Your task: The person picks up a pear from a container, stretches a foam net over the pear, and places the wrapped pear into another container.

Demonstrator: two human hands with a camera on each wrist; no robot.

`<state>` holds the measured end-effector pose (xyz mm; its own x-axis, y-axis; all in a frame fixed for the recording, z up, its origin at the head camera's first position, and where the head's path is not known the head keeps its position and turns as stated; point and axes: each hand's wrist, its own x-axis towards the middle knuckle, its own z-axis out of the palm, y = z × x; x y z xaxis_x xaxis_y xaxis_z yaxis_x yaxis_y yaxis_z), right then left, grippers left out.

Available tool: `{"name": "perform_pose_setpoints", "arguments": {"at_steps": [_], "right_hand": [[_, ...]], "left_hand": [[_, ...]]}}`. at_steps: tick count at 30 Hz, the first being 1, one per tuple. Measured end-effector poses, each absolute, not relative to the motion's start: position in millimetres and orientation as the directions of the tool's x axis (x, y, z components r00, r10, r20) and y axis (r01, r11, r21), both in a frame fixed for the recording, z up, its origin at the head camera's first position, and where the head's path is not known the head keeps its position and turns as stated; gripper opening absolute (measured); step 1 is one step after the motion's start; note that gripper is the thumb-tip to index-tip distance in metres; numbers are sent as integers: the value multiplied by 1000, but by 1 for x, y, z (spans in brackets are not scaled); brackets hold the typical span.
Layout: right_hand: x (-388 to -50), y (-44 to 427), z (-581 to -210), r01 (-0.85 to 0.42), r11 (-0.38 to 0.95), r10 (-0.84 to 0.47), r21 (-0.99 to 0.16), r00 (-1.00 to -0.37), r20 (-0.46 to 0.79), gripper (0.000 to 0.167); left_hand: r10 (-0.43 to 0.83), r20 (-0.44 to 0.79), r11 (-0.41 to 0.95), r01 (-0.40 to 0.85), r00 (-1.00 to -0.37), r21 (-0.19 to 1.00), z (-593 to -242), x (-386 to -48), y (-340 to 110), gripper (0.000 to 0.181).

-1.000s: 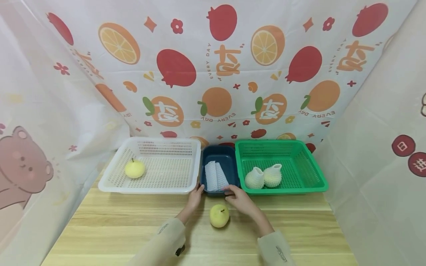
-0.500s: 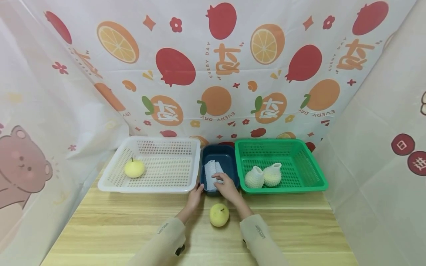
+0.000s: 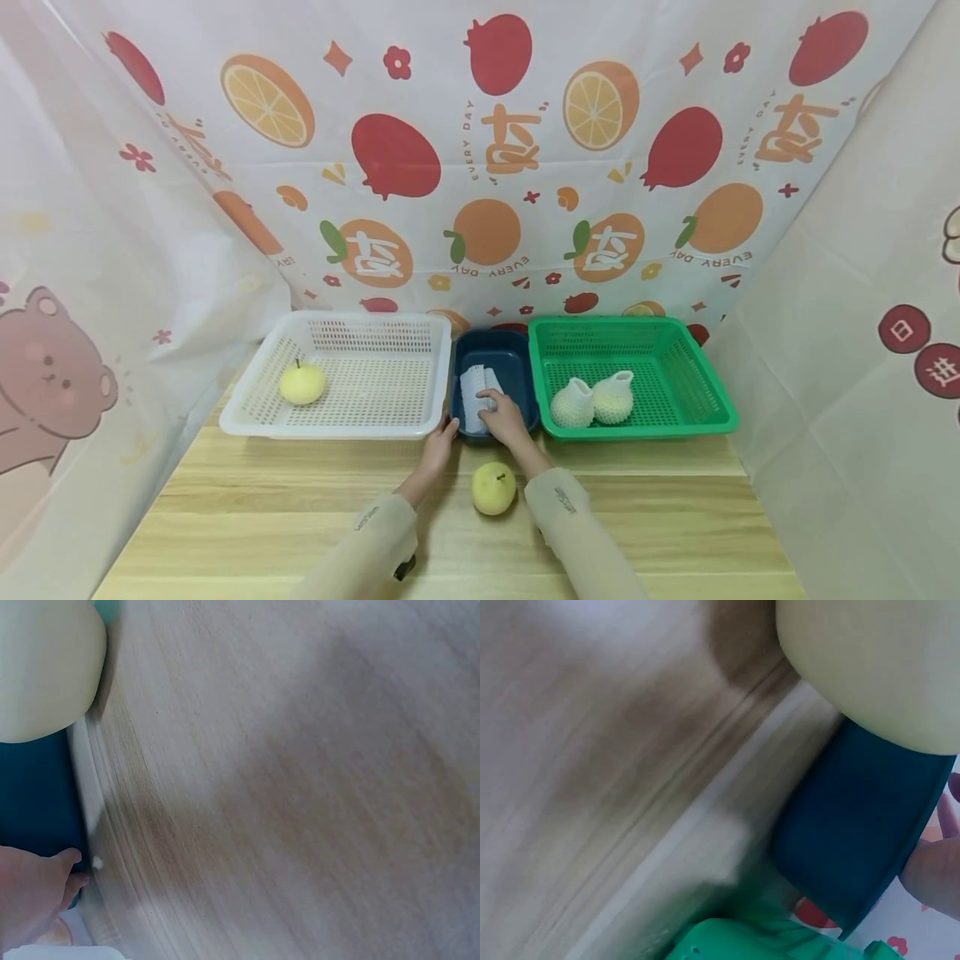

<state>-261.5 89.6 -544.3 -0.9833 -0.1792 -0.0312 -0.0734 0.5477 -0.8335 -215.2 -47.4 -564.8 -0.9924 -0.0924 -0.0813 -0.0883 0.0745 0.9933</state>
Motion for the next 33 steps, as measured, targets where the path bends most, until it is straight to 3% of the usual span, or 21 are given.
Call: {"name": "perform_pose_setpoints", "arguments": {"at_steps": [7, 16, 21, 27, 33], "right_hand": [[-265, 87, -547, -64, 589, -239, -806, -966, -98, 22], [-267, 89, -551, 6, 583, -154, -812, -981, -117, 23], [-265, 90, -547, -13, 502, -72, -865, -997, -27, 20], [-257, 95, -540, -22, 389, -22, -921, -1000, 14, 22], [-245, 103, -532, 1, 219, 34, -976, -999, 6, 18]], "left_hand": [[-99, -92, 75, -99, -991, 992, -569, -216, -46, 48], [-104, -61, 66, -68, -993, 996, -569, -215, -46, 47], [-104, -66, 33, -69, -992, 997, -546, -206, -46, 46], [-134, -60, 68, -69, -989, 995, -569, -214, -44, 46], [-153, -80, 110, -98, -985, 989, -571, -214, -44, 46]]}}
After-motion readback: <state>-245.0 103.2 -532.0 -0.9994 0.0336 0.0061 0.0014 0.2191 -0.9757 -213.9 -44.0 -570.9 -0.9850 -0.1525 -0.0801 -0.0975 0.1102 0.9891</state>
